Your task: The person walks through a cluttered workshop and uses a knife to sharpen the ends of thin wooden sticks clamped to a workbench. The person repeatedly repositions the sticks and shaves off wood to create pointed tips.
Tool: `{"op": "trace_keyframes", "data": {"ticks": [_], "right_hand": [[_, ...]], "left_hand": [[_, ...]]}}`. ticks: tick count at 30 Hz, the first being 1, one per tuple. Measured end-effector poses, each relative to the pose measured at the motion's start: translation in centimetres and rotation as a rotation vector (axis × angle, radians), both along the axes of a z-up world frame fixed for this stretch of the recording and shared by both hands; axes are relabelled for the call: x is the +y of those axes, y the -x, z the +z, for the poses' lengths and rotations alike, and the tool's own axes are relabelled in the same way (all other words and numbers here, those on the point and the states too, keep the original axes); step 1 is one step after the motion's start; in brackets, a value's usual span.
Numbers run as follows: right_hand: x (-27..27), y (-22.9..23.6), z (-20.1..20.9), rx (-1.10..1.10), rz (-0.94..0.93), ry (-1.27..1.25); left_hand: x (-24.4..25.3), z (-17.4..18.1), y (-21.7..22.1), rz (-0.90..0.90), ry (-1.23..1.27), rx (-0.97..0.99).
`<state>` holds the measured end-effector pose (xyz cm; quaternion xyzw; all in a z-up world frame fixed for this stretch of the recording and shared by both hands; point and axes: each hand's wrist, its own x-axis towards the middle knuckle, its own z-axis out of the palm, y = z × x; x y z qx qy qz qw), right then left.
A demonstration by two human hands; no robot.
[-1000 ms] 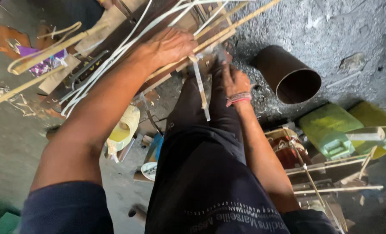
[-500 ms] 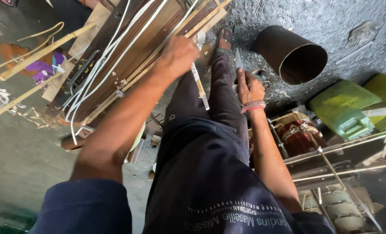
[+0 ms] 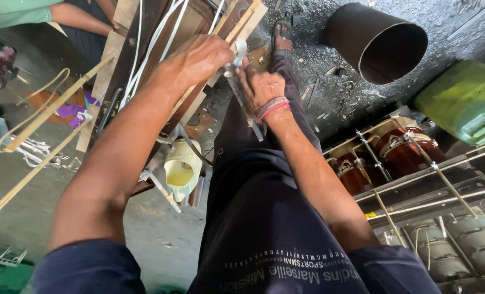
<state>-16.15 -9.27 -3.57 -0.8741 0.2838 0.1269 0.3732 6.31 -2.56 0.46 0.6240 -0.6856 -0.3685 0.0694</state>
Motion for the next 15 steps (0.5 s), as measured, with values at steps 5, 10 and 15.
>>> {"op": "trace_keyframes", "data": {"ticks": [5, 10, 15], "right_hand": [[1.1, -0.8, -1.4, -0.082, -0.045, 0.067], [2.2, -0.1, 6.4, 0.130, 0.098, -0.181], [-1.4, -1.7, 7.6, -0.035, -0.074, -0.156]], "left_hand": [[0.8, -1.1, -1.4, -0.019, 0.212, -0.014], [2.2, 4.0, -0.1, -0.057, -0.228, 0.036], [1.1, 4.2, -0.9, 0.051, 0.031, 0.145]]}}
